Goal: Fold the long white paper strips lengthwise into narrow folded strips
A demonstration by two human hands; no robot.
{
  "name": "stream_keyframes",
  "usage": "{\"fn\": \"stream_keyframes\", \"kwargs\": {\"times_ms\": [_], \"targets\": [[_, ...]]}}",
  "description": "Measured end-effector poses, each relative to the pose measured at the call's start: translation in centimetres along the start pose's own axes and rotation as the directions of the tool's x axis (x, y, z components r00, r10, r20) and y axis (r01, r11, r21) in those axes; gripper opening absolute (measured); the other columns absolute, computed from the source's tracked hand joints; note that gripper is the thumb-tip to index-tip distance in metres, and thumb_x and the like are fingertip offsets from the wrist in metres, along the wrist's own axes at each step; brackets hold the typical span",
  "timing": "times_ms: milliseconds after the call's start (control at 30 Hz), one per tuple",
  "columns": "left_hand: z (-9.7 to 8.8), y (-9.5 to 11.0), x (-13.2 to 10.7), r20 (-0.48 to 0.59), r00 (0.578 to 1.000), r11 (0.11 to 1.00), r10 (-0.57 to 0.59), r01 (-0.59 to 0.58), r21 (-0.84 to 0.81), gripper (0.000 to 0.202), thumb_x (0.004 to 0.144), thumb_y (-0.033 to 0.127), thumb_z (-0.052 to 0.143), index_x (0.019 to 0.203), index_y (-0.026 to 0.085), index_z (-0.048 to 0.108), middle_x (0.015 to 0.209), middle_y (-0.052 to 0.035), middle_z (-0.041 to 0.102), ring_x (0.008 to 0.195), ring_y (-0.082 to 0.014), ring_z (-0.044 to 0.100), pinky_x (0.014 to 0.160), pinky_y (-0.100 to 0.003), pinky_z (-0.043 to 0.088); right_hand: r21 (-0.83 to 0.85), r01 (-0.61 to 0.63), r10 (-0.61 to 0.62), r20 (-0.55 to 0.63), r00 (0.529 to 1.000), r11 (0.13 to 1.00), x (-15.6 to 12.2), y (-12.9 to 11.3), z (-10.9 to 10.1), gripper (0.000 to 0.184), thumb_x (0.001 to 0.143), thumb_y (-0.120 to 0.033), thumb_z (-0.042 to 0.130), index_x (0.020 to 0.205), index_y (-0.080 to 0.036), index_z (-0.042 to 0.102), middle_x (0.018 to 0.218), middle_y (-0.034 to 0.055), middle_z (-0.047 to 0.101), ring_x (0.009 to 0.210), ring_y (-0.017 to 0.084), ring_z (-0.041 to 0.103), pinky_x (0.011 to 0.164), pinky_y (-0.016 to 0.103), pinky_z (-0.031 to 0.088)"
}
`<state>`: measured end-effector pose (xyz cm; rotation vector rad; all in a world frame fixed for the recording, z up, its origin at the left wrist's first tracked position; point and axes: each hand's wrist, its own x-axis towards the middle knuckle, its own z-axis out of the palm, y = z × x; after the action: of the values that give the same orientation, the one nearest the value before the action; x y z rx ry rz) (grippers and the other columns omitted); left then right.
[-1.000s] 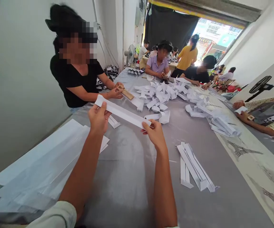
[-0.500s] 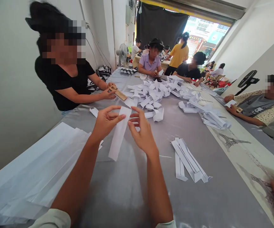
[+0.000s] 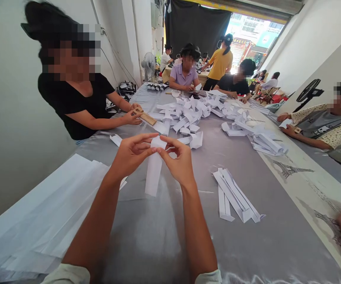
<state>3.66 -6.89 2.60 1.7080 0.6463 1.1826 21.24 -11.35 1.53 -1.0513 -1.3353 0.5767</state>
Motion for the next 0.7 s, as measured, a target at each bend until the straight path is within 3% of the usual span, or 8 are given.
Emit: {"fn": "stream_keyframes", "kwargs": {"times_ms": [167, 267, 400, 500, 700], "targets": [[-0.1, 0.3, -0.1, -0.084, 0.992, 0.978, 0.094, -0.076, 0.195, 0.032, 0.093, 0.046, 0.076, 0.114, 0.023, 0.083, 0.106, -0.0082, 0.081, 0.100, -0.0250, 0.076, 0.097, -0.039, 0.061, -0.151, 0.077, -0.077, 0.003, 0.997, 0.986, -0.1, -0.3, 0.2, 0.022, 0.096, -0.038, 0.072, 0.114, -0.030, 0.083, 0.110, 0.0060, 0.075, 0.102, 0.021, 0.067, 0.083, 0.036, 0.058], [-0.1, 0.5, 0.1, -0.097, 0.989, 0.968, 0.115, -0.090, 0.235, 0.025, 0.094, 0.046, 0.075, 0.106, 0.025, 0.085, 0.101, -0.0066, 0.080, 0.096, -0.0231, 0.075, 0.092, -0.036, 0.061, -0.184, 0.083, -0.086, -0.004, 0.996, 0.979, -0.1, -0.3, 0.2, 0.019, 0.096, -0.041, 0.072, 0.106, -0.029, 0.085, 0.110, 0.0068, 0.073, 0.104, 0.022, 0.068, 0.079, 0.034, 0.057], [-0.2, 0.3, 0.3, -0.144, 0.979, 0.953, 0.146, -0.100, 0.287, 0.020, 0.093, 0.043, 0.075, 0.097, 0.026, 0.085, 0.104, -0.0070, 0.077, 0.100, -0.0230, 0.071, 0.087, -0.034, 0.059, -0.180, 0.054, -0.049, 0.030, 0.998, 0.982, -0.2, -0.2, 0.3, 0.021, 0.099, -0.042, 0.068, 0.099, -0.026, 0.083, 0.097, 0.0051, 0.079, 0.091, 0.022, 0.071, 0.073, 0.034, 0.055], [-0.3, 0.0, 0.4, -0.115, 0.986, 0.955, 0.122, -0.086, 0.283, 0.021, 0.095, 0.039, 0.071, 0.090, 0.023, 0.084, 0.091, -0.0056, 0.078, 0.088, -0.0222, 0.071, 0.089, -0.035, 0.057, -0.186, 0.009, -0.002, 0.039, 0.999, 0.983, -0.4, -0.3, 0.4, 0.024, 0.098, -0.045, 0.068, 0.098, -0.024, 0.081, 0.097, 0.0056, 0.080, 0.089, 0.023, 0.072, 0.070, 0.033, 0.054], [-0.2, -0.8, 0.5, -0.114, 0.990, 0.939, 0.083, -0.040, 0.341, 0.024, 0.094, 0.036, 0.068, 0.081, 0.021, 0.082, 0.079, -0.0032, 0.078, 0.076, -0.0206, 0.069, 0.074, -0.031, 0.053, -0.241, -0.034, 0.063, 0.113, 0.992, 0.970, -0.6, -0.2, 0.5, 0.028, 0.096, -0.048, 0.070, 0.093, -0.022, 0.080, 0.085, 0.0041, 0.077, 0.074, 0.020, 0.066, 0.058, 0.030, 0.045]]}}
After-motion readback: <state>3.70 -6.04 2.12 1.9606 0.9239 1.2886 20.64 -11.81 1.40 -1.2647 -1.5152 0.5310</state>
